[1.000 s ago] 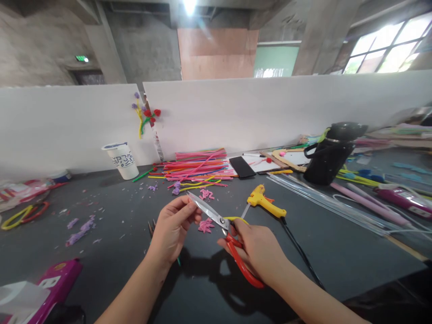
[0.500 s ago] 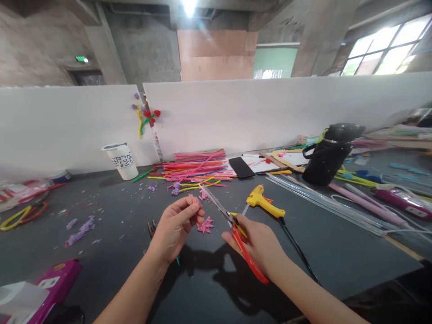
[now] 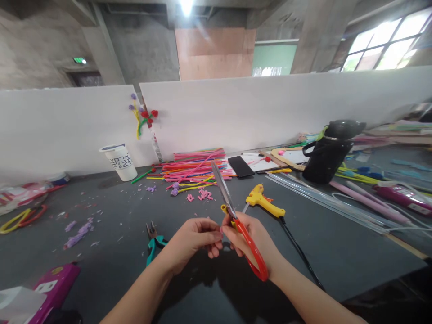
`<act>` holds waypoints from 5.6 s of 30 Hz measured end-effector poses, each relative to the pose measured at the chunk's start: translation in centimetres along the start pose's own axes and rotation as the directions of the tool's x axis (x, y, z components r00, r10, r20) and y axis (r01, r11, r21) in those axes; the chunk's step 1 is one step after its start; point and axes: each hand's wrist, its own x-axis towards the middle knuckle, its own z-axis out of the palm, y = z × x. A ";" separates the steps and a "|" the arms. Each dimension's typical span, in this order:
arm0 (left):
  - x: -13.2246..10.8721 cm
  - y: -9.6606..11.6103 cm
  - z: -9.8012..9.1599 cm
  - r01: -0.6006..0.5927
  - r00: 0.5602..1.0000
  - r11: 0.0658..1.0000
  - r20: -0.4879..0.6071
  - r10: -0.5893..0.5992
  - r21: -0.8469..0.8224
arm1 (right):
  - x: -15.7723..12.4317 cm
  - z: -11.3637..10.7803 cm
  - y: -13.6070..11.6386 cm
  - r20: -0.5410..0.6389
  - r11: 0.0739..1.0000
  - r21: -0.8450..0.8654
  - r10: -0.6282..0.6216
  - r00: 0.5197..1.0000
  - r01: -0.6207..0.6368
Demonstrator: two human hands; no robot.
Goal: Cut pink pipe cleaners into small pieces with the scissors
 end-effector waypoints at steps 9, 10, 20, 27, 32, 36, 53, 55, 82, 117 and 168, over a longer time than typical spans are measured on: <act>0.3 -0.4 0.0 -0.076 0.996 0.993 -0.044 0.080 0.096 | 0.0 -0.1 0.2 -0.023 0.971 -0.233 -0.049 0.999 0.043; 0.4 -0.5 0.0 -0.106 0.991 0.989 -0.074 0.114 0.103 | 0.0 0.0 0.2 -0.044 0.959 -0.280 -0.067 0.997 0.052; 0.8 -1.1 0.1 -0.156 0.959 0.953 -0.190 0.209 0.261 | 0.8 0.6 0.9 -0.162 0.886 -0.452 -0.195 0.967 0.103; 0.7 -1.5 0.5 -0.154 0.945 0.926 -0.224 0.240 0.345 | 0.9 0.8 1.1 -0.183 0.883 -0.451 -0.237 0.954 0.133; 0.7 -0.6 0.1 -0.175 0.931 0.956 -0.275 0.239 0.237 | 0.9 0.5 1.0 -0.169 0.859 -0.487 -0.271 0.947 0.159; 0.4 0.5 -0.9 -0.281 0.894 0.960 -0.364 0.262 0.001 | 0.6 0.0 1.2 -0.112 0.727 -0.669 -0.302 0.947 0.153; -0.2 1.3 -1.3 -0.492 0.810 0.859 -0.437 0.391 -0.143 | -0.2 -0.5 2.0 0.024 0.367 -0.914 -0.381 0.924 0.175; -0.2 1.3 -1.4 -0.498 0.807 0.855 -0.441 0.394 -0.146 | -0.2 -0.5 1.9 0.026 0.354 -0.919 -0.383 0.923 0.172; -0.3 1.5 -1.5 -0.476 0.819 0.861 -0.447 0.360 -0.178 | -0.5 -0.4 1.5 0.036 0.336 -0.926 -0.375 0.926 0.172; 0.1 -0.2 0.2 -0.041 0.998 0.999 -0.042 0.042 0.031 | 0.3 0.3 -0.4 0.002 0.994 0.095 0.053 0.999 -0.053; -0.4 1.4 -1.1 -0.478 0.832 0.854 -0.418 0.365 -0.206 | -0.3 -0.4 2.0 0.043 0.433 -0.880 -0.337 0.941 0.195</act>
